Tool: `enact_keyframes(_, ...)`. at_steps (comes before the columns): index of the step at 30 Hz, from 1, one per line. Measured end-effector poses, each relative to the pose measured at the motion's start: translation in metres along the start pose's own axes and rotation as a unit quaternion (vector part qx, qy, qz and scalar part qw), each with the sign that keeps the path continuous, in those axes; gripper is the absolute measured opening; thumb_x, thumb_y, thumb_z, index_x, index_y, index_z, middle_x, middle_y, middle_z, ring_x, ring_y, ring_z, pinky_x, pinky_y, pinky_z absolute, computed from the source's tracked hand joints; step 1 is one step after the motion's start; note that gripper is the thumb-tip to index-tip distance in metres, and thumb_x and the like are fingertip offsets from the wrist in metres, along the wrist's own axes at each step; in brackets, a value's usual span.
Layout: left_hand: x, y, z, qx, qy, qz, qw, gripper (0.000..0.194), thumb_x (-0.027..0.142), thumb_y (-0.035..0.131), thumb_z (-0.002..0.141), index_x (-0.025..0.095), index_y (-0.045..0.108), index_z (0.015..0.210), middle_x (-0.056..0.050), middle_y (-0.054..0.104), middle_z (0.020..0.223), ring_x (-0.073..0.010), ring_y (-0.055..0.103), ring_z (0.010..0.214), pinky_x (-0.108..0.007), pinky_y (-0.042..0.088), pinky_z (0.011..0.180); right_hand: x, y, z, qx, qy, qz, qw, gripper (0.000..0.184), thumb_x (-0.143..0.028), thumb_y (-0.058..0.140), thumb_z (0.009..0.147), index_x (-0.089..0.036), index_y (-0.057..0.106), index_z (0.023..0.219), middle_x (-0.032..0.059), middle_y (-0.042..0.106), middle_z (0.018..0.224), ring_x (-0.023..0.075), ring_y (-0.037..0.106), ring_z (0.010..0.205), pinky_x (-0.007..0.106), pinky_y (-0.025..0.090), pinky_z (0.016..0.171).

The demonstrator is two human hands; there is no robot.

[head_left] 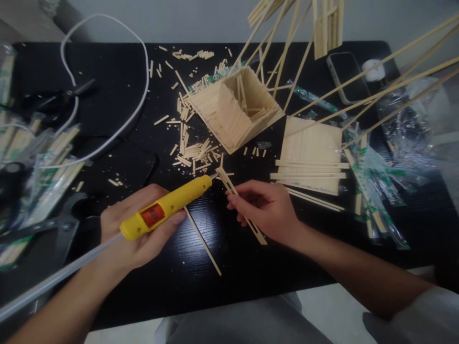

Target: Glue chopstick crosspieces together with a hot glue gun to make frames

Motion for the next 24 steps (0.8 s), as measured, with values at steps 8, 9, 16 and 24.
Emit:
enact_keyframes(8,-0.0016,-0.0001,-0.0015,0.002,0.016,0.03,0.999,0.01,0.024,0.062,0.098,0.026,0.066,0.088,0.003,0.069,0.083,-0.0114,0.066,0.065,-0.026,0.052,0.056,0.0002,0.0003,0.0001,-0.001,-0.009,0.01,1.0,0.013,-0.028,0.089,0.084,-0.018,0.082,0.09,-0.0001,0.077,0.07,0.0094,0.067,0.049,0.016,0.056,0.043)
enact_keyframes(9,-0.0021,0.0003,-0.0022,0.003,0.013,0.034,0.999,0.01,0.025,0.062,0.098,0.026,0.066,0.089,0.002,0.069,0.083,-0.012,0.066,0.066,-0.027,0.052,0.056,-0.0003,0.0003,0.0002,0.0,-0.011,0.01,1.0,0.013,-0.027,0.089,0.084,-0.018,0.082,0.089,-0.0002,0.077,0.07,0.0092,0.067,0.049,0.015,0.056,0.043)
enact_keyframes(16,-0.0057,0.0005,-0.0067,0.005,0.02,0.046,0.999,0.006,0.026,0.062,0.099,0.026,0.067,0.097,0.001,0.072,0.094,-0.013,0.07,0.075,-0.029,0.055,0.061,-0.0018,0.0007,0.0004,0.003,-0.006,0.022,1.0,0.012,-0.027,0.088,0.084,-0.017,0.082,0.089,0.0006,0.079,0.072,0.0078,0.067,0.048,0.013,0.055,0.042)
enact_keyframes(24,-0.0051,-0.0018,-0.0078,0.015,0.014,0.035,0.999,0.01,0.023,0.06,0.099,0.024,0.071,0.099,0.004,0.075,0.104,-0.0121,0.074,0.087,-0.027,0.06,0.071,-0.0056,-0.0005,0.0022,0.004,0.032,0.063,0.997,0.018,-0.03,0.092,0.081,-0.016,0.083,0.088,0.0008,0.079,0.07,0.0074,0.065,0.045,0.014,0.054,0.041)
Point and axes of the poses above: each hand's wrist, its own z-axis towards the middle knuckle, its own y-axis out of the palm, x = y × z, the point moved 2 cm from there along z, towards the middle knuckle
